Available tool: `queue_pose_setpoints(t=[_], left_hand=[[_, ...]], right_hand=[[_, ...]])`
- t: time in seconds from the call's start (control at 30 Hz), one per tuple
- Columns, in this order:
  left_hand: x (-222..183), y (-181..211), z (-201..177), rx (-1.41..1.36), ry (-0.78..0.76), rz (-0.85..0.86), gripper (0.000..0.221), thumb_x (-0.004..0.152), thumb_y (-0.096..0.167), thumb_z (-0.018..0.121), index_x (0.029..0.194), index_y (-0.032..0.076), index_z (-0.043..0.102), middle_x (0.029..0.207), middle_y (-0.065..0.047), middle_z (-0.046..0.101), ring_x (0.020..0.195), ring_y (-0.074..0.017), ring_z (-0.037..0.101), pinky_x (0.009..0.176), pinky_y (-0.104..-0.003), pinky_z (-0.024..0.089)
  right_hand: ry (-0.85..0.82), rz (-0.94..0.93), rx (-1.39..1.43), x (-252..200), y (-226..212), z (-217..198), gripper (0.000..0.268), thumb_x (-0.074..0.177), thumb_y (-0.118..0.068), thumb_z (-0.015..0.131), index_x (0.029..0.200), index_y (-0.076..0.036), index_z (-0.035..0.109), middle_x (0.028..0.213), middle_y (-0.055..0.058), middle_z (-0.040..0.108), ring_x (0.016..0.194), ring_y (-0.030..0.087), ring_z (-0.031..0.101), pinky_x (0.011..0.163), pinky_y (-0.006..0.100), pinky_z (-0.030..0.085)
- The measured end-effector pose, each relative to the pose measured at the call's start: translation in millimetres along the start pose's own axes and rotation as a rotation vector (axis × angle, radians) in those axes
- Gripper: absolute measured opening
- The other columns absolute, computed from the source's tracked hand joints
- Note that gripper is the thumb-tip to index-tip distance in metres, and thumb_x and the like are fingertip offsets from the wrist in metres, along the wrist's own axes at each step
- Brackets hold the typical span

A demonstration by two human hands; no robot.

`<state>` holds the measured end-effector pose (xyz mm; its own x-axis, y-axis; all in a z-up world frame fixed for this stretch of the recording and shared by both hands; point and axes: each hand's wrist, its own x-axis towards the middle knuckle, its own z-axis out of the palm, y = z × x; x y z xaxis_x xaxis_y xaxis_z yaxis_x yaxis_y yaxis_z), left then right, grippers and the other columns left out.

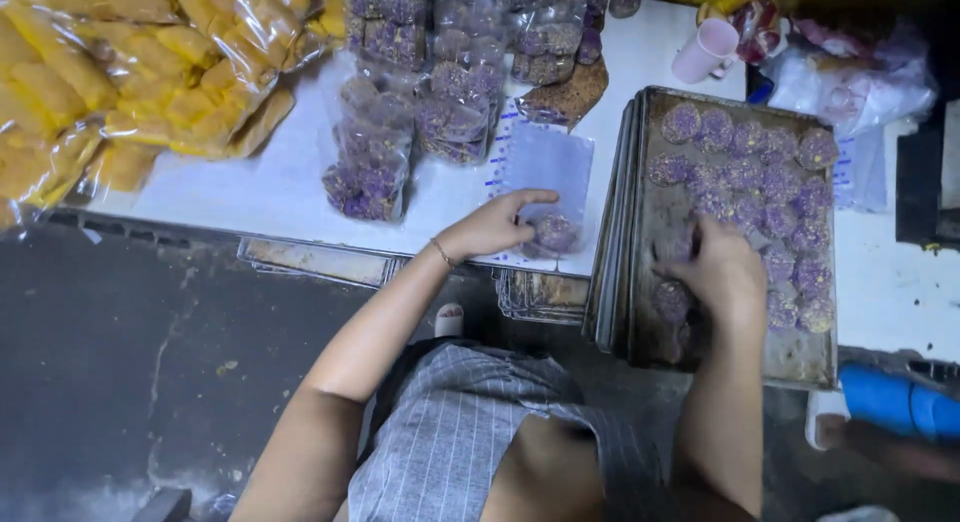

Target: Packing individual purple cookies from a metal tray into small plastic bags at a production table.

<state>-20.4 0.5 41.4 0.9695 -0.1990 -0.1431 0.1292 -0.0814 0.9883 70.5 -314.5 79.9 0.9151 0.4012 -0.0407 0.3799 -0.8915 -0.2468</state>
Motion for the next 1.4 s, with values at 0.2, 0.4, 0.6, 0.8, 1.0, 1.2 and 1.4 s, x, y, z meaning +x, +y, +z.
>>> queue_pose_setpoints(t=[0.2,0.4,0.6,0.8,1.0,1.2,1.4], left_hand=[[-5,15,10,0.247,-0.04,0.015,0.065,0.082,0.005,0.059,0.147,0.008,0.054,0.144,-0.019,0.058,0.135,-0.0375,0.054,0.113,-0.049,0.04],[9,3,20,0.204,-0.017,0.025,0.063,0.082,-0.001,0.053,0.145,-0.002,0.053,0.144,-0.028,0.054,0.135,-0.0473,0.049,0.112,-0.055,0.04],[-11,34,9,0.129,0.067,-0.071,0.064,0.083,-0.001,0.057,0.146,0.007,0.055,0.146,-0.021,0.055,0.139,-0.0426,0.046,0.115,-0.052,0.038],[-17,48,28,0.132,0.084,-0.103,0.062,0.086,-0.004,0.052,0.148,0.001,0.05,0.149,-0.028,0.05,0.139,-0.0493,0.044,0.112,-0.057,0.039],[-41,81,46,0.134,0.202,-0.118,0.059,0.085,-0.006,0.052,0.144,-0.001,0.055,0.145,-0.029,0.053,0.137,-0.0494,0.045,0.108,-0.056,0.043],[-30,46,46,0.09,0.235,-0.121,0.059,0.085,-0.005,0.054,0.145,-0.003,0.053,0.141,-0.032,0.055,0.067,-0.0198,0.07,0.069,-0.034,0.06],[-24,34,39,0.014,0.225,-0.082,0.061,0.083,-0.007,0.053,0.143,-0.012,0.049,0.138,-0.037,0.054,0.06,-0.0132,0.064,0.06,-0.027,0.057]], right_hand=[[0.347,0.015,-0.12,-4,-59,46,0.048,0.087,-0.038,0.087,0.125,-0.012,0.071,0.128,0.014,0.063,0.124,0.036,0.06,0.1,0.046,0.051],[-0.308,-0.246,-0.009,44,-79,163,0.021,0.092,-0.021,0.062,0.096,-0.007,0.077,0.099,0.017,0.075,0.099,0.039,0.073,0.086,0.049,0.058],[-0.296,-0.171,0.417,25,-94,-26,0.067,0.07,-0.018,0.087,0.131,-0.008,0.062,0.119,0.02,0.067,0.116,0.045,0.065,0.098,0.052,0.051],[-0.111,0.079,-0.109,57,0,8,0.068,0.075,-0.047,0.091,0.122,-0.005,0.064,0.121,0.027,0.063,0.113,0.05,0.066,0.093,0.053,0.053],[-0.429,-0.002,-0.137,53,13,15,0.083,0.077,-0.04,0.084,0.151,-0.023,0.051,0.141,0.03,0.054,0.128,0.051,0.059,0.105,0.057,0.048],[-0.284,-0.204,0.114,51,21,-4,0.074,0.064,-0.021,0.093,0.134,-0.014,0.068,0.123,0.027,0.069,0.121,0.048,0.063,0.101,0.055,0.049],[-0.012,-0.474,0.865,53,-59,-12,0.062,0.08,0.001,0.09,0.134,0.0,0.06,0.128,0.018,0.046,0.124,0.044,0.056,0.089,0.048,0.062]])
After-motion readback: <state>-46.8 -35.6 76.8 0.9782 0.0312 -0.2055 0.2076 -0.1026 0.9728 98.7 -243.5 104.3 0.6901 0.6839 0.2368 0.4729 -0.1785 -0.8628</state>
